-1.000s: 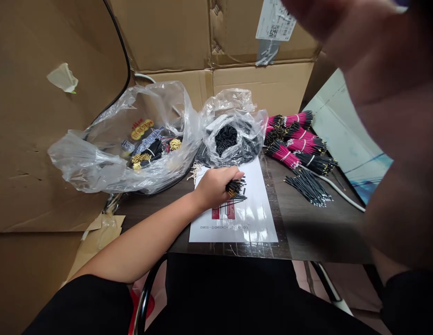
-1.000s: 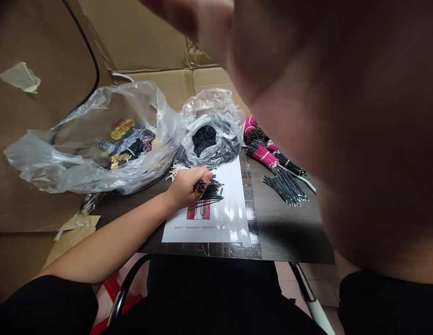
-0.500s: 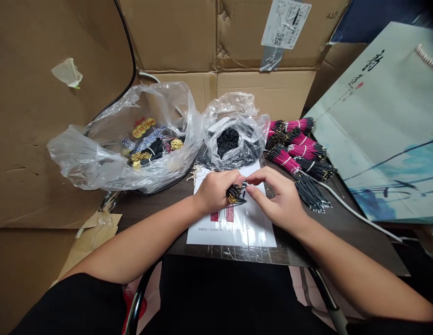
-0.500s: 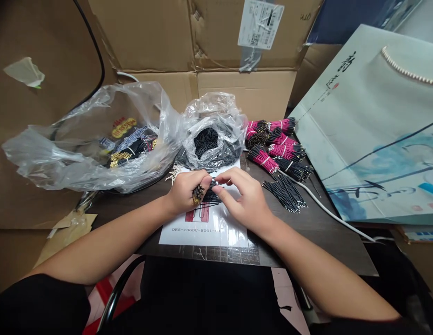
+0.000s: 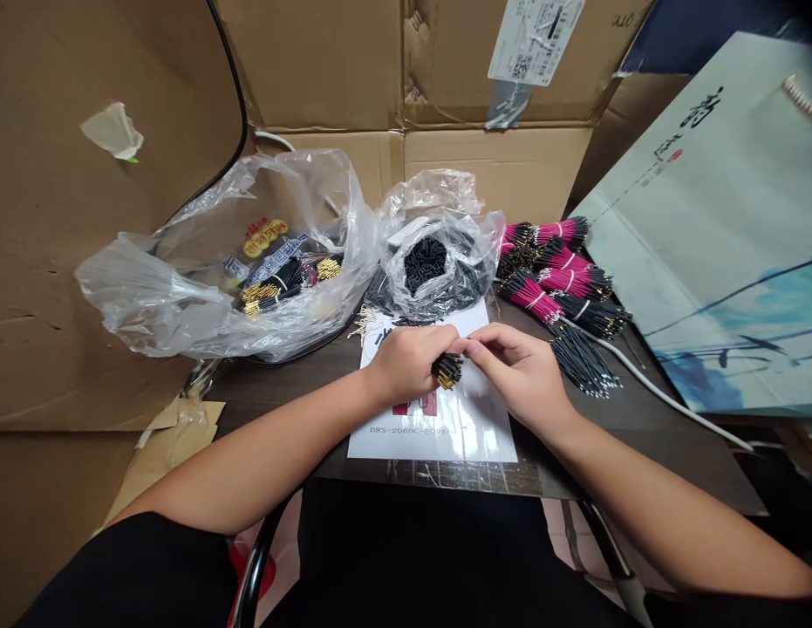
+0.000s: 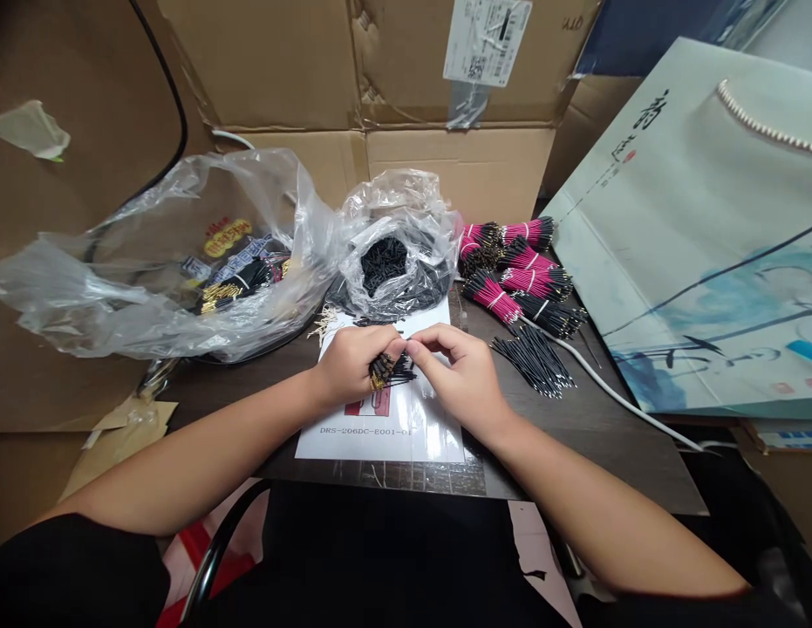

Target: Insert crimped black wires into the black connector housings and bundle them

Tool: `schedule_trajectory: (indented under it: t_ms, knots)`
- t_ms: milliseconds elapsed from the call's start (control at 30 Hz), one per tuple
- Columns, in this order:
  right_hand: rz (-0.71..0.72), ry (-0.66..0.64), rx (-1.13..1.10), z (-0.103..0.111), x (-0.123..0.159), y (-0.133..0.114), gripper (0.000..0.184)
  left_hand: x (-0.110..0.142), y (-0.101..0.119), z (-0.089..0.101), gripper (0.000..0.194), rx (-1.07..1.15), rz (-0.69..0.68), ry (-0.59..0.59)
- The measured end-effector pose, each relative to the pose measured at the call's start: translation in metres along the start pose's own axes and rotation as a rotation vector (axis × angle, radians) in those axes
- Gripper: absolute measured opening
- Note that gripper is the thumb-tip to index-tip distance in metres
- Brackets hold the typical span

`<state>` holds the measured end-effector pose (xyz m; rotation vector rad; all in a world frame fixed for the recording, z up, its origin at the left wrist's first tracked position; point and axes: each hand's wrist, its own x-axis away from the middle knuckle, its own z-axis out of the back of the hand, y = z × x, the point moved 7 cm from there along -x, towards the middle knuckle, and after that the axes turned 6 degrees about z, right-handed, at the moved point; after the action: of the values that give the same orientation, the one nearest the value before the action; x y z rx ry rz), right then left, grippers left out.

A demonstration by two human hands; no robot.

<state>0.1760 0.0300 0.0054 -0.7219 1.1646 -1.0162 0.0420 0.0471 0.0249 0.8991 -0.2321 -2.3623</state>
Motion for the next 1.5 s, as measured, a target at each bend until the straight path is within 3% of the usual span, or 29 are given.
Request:
schedule_trajectory:
  t_ms: [167,333,433,533,667,833,1500]
  knots:
    - [-0.091,-0.032,-0.132,-0.003,0.000,0.010,0.016,0.000,0.000,-0.004,0.025,-0.103,0.007,-0.049]
    - [-0.046,-0.005,-0.032,0.002,0.000,0.007,0.013,0.000,-0.002,-0.005,0.022,-0.136,0.068,-0.081]
    - [0.092,0.099,0.098,0.015,0.000,-0.009,0.006,-0.001,-0.003,-0.003,0.015,-0.150,0.149,-0.095]
    - [0.348,0.175,0.190,0.023,0.006,-0.035,0.011,-0.001,-0.006,-0.003,0.012,-0.205,0.236,-0.128]
    - [0.541,0.113,0.221,0.017,0.015,-0.054,0.026,-0.002,-0.008,-0.001,0.022,-0.300,0.300,-0.146]
    - [0.541,0.055,0.256,0.008,0.016,-0.053,0.029,-0.004,-0.007,0.001,0.028,-0.343,0.304,-0.139]
    - [0.483,0.075,0.280,0.009,0.015,-0.050,0.022,-0.002,-0.008,-0.002,0.026,-0.333,0.330,-0.183]
